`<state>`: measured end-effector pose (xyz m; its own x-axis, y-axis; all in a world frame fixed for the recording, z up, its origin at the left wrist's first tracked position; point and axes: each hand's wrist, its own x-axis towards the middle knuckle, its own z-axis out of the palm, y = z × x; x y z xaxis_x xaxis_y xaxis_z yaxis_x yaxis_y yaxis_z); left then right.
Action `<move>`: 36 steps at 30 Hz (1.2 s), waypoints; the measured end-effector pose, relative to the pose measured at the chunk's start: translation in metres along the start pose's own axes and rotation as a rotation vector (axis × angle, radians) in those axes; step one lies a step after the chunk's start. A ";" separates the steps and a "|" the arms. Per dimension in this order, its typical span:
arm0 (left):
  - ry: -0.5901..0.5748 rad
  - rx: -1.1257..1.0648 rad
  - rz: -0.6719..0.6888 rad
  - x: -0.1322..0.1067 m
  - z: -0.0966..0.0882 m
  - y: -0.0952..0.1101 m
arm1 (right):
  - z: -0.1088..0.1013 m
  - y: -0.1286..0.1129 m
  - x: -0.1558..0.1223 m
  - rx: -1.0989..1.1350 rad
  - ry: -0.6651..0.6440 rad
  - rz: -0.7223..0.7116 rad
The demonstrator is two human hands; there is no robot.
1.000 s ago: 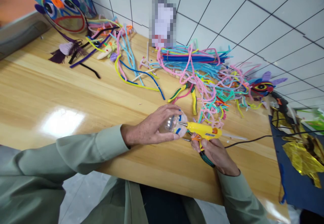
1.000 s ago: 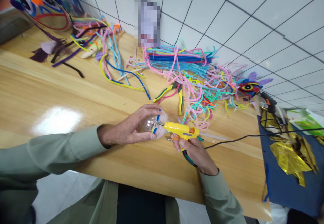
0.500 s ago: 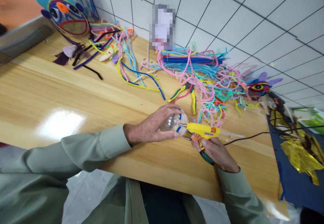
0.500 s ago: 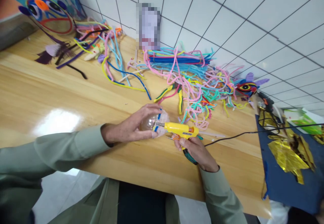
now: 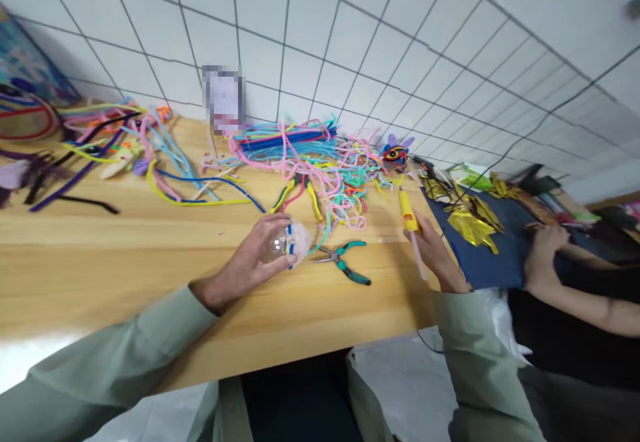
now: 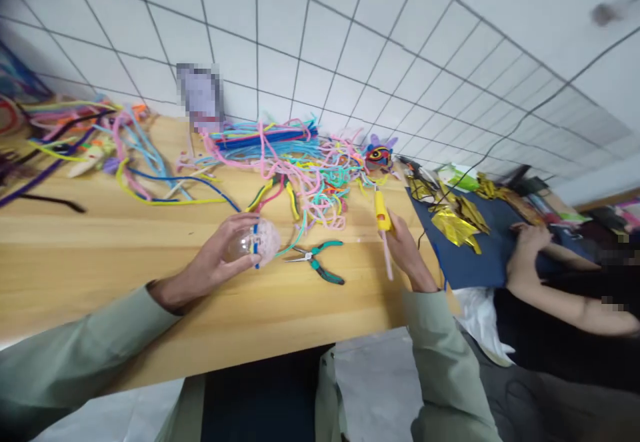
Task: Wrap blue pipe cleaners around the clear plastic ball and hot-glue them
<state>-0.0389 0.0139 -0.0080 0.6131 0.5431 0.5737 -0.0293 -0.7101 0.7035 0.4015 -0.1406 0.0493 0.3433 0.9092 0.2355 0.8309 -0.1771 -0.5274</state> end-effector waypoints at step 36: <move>-0.004 -0.071 0.035 0.003 0.008 0.004 | 0.139 -0.204 -0.026 0.671 -0.296 -0.125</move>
<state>-0.0305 0.0087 -0.0064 0.6137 0.5167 0.5970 -0.1070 -0.6947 0.7113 0.1622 -0.0763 0.0374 0.0527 0.9877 0.1471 0.3780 0.1166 -0.9184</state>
